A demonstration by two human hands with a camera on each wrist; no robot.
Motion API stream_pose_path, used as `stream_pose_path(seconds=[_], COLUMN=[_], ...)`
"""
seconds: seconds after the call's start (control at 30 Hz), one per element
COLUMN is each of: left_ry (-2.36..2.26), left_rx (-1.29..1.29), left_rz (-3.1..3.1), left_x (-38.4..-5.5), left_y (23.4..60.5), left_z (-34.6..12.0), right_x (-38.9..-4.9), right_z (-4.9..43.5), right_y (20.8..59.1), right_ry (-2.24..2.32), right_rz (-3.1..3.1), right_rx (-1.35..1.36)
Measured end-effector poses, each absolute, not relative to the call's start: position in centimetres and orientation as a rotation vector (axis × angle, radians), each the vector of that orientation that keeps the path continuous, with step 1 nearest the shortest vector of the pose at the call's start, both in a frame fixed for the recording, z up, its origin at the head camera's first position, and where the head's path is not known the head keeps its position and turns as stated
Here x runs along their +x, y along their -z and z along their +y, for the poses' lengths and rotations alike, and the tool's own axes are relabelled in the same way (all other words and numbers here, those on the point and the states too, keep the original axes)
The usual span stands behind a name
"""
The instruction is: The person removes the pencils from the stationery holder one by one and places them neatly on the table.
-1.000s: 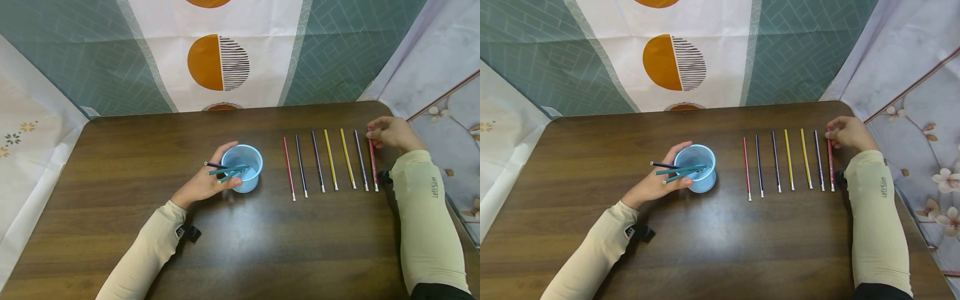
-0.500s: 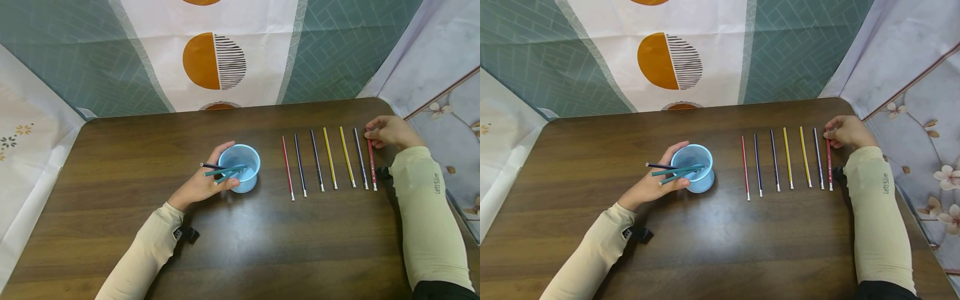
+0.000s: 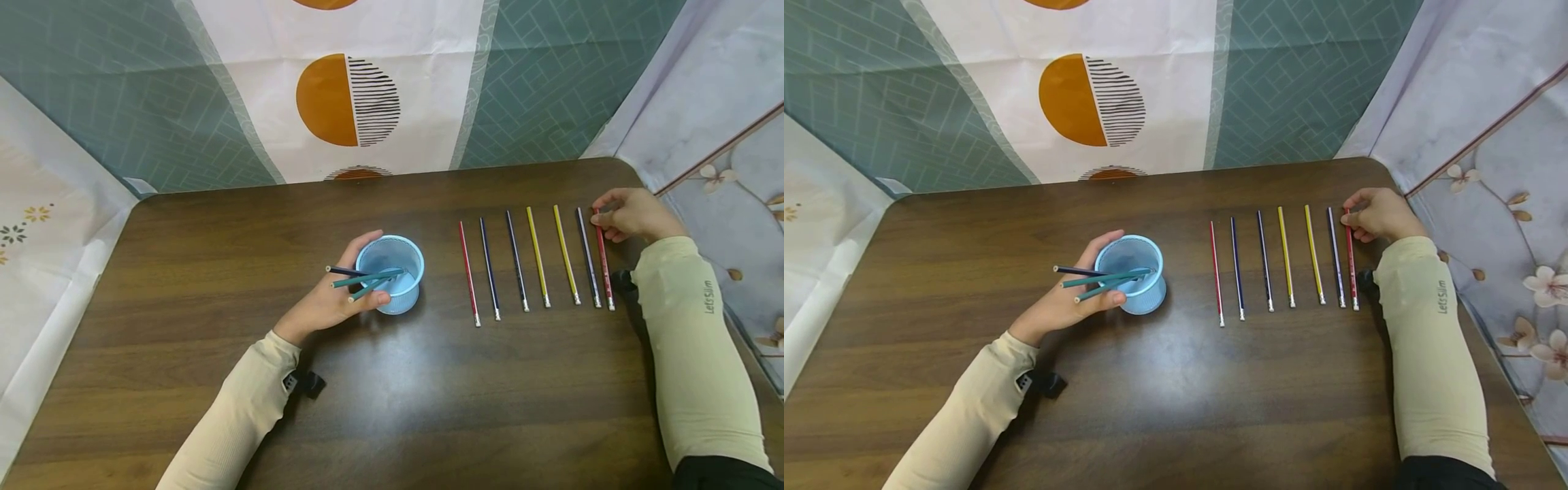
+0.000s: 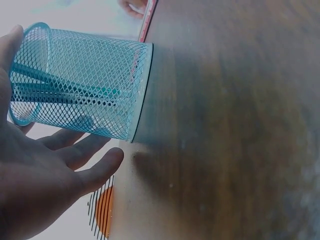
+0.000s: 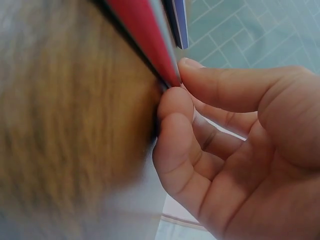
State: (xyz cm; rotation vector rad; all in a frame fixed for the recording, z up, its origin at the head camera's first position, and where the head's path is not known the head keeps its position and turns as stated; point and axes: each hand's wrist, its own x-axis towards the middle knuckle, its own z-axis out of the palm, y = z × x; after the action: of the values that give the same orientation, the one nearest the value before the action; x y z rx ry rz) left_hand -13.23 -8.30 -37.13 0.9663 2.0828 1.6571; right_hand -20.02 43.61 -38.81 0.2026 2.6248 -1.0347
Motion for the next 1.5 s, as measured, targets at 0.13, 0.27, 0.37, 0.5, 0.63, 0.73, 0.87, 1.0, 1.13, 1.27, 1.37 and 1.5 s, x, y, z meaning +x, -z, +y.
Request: stream_pose_path(seconds=[0.13,0.27,0.37,0.5,0.63,0.73,0.87,1.0,1.13,1.27,1.37,1.5], left_ry=[-1.656,-1.658,-1.659,-1.641,-1.638,-1.632,-1.633,-1.647,-1.631,-1.627,-1.61,-1.589], left_rx=[0.971,0.974,0.974,1.001,1.031,1.032,1.003,0.968,0.953,0.983,1.023,1.095], left_rz=[2.082,2.075,2.081,2.097,2.102,2.102,2.091,2.068,2.08,2.047,2.026,2.023], left_x=[-13.2,-13.2,-13.1,-13.2,-13.3,-13.2,-13.2,-13.0,-13.0,-13.0,-13.0,-12.7], left_y=[37.1,37.1,37.1,37.1,37.1,37.0,37.0,37.1,36.9,37.1,37.3,37.4], left_z=[-8.4,-8.5,-8.5,-8.4,-8.6,-8.7,-8.8,-8.9,-9.2,-9.4,-9.5,-9.8], right_x=[-20.1,-20.0,-19.8,-19.0,-18.0,-16.7,-14.5,-12.2,-11.2,-11.1,-11.1,-11.1], right_z=[43.7,43.9,44.1,43.9,41.5,38.0,31.7,25.5,20.0,15.6,12.8,9.8], right_y=[38.7,38.6,38.2,37.0,34.4,31.8,28.6,27.1,27.1,27.5,27.9,28.7], right_ry=[1.039,1.033,1.042,1.109,1.176,1.266,1.352,1.3,1.253,1.266,1.278,1.272], right_rz=[2.615,2.603,2.608,2.64,2.714,2.756,2.791,2.78,2.724,2.669,2.644,2.604], right_rx=[0.195,0.187,0.186,0.176,0.1,-0.028,-0.388,-0.743,-1.012,-1.194,-1.285,-1.422])
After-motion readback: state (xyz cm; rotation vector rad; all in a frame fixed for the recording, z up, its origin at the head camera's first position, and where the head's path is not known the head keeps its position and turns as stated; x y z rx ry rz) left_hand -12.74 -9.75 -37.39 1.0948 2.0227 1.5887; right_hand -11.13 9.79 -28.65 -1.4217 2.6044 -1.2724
